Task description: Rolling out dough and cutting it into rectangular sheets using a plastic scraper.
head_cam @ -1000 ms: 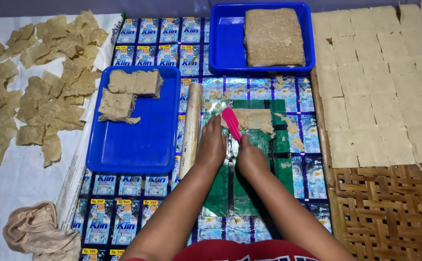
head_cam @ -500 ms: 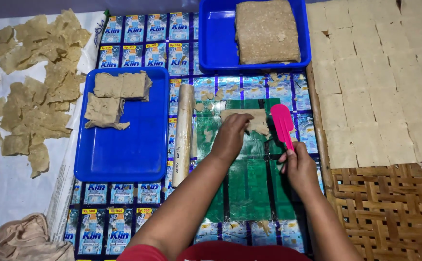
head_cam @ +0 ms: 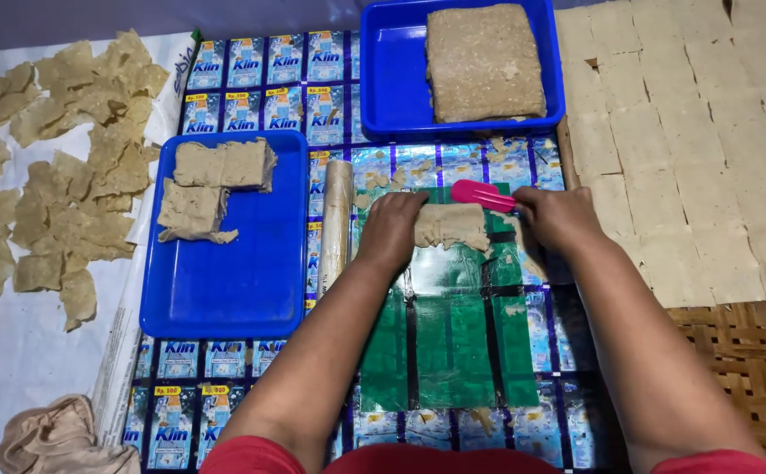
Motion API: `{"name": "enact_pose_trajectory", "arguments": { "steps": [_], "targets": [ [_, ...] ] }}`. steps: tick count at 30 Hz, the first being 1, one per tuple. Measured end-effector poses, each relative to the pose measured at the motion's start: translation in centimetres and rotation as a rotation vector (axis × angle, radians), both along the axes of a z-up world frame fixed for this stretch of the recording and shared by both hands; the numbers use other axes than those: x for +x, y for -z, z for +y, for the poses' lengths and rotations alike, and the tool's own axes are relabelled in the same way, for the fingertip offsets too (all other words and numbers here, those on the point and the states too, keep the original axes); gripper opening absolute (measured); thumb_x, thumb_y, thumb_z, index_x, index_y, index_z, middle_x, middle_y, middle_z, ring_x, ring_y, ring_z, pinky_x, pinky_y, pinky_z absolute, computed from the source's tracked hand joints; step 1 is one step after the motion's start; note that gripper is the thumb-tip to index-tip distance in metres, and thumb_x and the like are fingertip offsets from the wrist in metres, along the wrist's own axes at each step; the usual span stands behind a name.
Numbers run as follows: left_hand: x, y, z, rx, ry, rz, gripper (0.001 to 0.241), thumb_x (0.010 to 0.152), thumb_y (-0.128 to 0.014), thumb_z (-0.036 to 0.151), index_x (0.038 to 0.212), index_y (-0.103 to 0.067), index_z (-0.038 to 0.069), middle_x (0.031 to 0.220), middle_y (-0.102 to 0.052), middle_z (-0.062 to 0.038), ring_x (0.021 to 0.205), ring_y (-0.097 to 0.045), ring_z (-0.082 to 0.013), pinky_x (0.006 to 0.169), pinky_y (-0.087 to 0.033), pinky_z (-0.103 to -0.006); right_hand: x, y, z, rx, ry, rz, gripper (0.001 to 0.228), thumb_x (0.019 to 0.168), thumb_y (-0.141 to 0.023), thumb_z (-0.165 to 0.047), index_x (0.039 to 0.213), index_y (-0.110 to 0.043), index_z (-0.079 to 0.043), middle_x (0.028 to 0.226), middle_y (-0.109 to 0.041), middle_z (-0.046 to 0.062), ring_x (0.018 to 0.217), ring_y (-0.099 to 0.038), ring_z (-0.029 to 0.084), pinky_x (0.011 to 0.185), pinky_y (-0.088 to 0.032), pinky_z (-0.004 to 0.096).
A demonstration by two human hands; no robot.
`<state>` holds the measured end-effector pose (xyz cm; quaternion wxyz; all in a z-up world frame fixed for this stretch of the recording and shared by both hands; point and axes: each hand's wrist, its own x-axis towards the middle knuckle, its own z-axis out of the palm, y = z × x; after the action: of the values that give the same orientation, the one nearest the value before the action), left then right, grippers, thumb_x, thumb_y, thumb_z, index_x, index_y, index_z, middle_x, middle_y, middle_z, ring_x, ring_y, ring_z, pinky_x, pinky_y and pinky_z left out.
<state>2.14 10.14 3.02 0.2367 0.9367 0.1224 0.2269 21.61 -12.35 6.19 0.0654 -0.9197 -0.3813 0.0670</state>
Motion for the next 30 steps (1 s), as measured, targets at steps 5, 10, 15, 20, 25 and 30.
{"name": "enact_pose_trajectory", "arguments": {
  "steps": [5, 10, 15, 20, 25, 30],
  "targets": [
    [-0.8, -1.1, 0.3, -0.067, 0.088, 0.079, 0.044, 0.091, -0.058, -0.002, 0.133, -0.064, 0.007, 0.123, -0.063, -0.014, 0.123, -0.056, -0.0356, 0.111, -0.04, -0.0468, -0.6, -3.0, 2.0, -0.158, -0.18, 0.046, 0.025, 0.098, -0.059, -0.038, 0.118, -0.072, -0.032, 0.096, -0.077, 0.008, 0.093, -0.071, 0.033, 0.092, -0.041, 0.051],
    [-3.3, -5.0, -1.5, -0.188, 0.199, 0.277, 0.051, 0.092, -0.054, -0.005, 0.14, -0.061, 0.013, 0.126, -0.059, -0.014, 0.123, -0.055, -0.0332, 0.107, -0.045, -0.0435, -3.2, -4.4, -0.7, -0.037, -0.331, -0.116, 0.029, 0.09, -0.064, -0.028, 0.117, -0.073, -0.034, 0.092, -0.076, 0.005, 0.092, -0.071, 0.029, 0.095, -0.041, 0.05],
    [-5.0, -2.5, -3.3, 0.138, 0.192, 0.274, 0.059, 0.088, -0.052, -0.005, 0.145, -0.053, 0.011, 0.154, -0.044, -0.015, 0.145, -0.041, -0.0313, 0.121, -0.028, -0.0454, -6.8, -4.0, -3.3, 0.074, -0.232, -0.084, 0.042, 0.087, -0.067, -0.021, 0.126, -0.071, -0.036, 0.098, -0.069, 0.015, 0.084, -0.067, 0.037, 0.076, -0.052, 0.052],
    [-4.3, -0.8, -5.1, 0.208, 0.142, 0.299, 0.064, 0.096, -0.05, 0.016, 0.156, -0.035, 0.0, 0.168, -0.024, -0.019, 0.156, -0.023, -0.0297, 0.127, -0.015, -0.0441, -13.7, -3.8, -1.9, 0.067, 0.02, -0.016, 0.059, 0.089, -0.061, -0.01, 0.143, -0.062, -0.036, 0.093, -0.063, 0.014, 0.077, -0.067, 0.037, 0.063, -0.055, 0.051],
    [-4.6, 0.7, -5.7, 0.238, 0.131, 0.341, 0.071, 0.103, -0.045, 0.042, 0.156, -0.029, -0.004, 0.167, -0.02, -0.022, 0.157, -0.018, -0.0329, 0.127, -0.011, -0.0449, -17.3, -0.4, -0.7, 0.008, 0.097, -0.005, 0.069, 0.09, -0.053, -0.003, 0.154, -0.047, -0.029, 0.101, -0.059, 0.017, 0.079, -0.069, 0.037, 0.059, -0.057, 0.049],
    [-4.4, 1.2, -5.6, 0.246, 0.129, 0.344, 0.069, 0.104, -0.045, 0.041, 0.155, -0.03, -0.003, 0.167, -0.022, -0.022, 0.157, -0.018, -0.033, 0.127, -0.012, -0.0454, -17.1, 0.9, 0.0, -0.065, 0.122, 0.032, 0.07, 0.09, -0.053, -0.004, 0.156, -0.043, -0.025, 0.111, -0.058, 0.02, 0.079, -0.071, 0.039, 0.059, -0.058, 0.05]
  ]
}}
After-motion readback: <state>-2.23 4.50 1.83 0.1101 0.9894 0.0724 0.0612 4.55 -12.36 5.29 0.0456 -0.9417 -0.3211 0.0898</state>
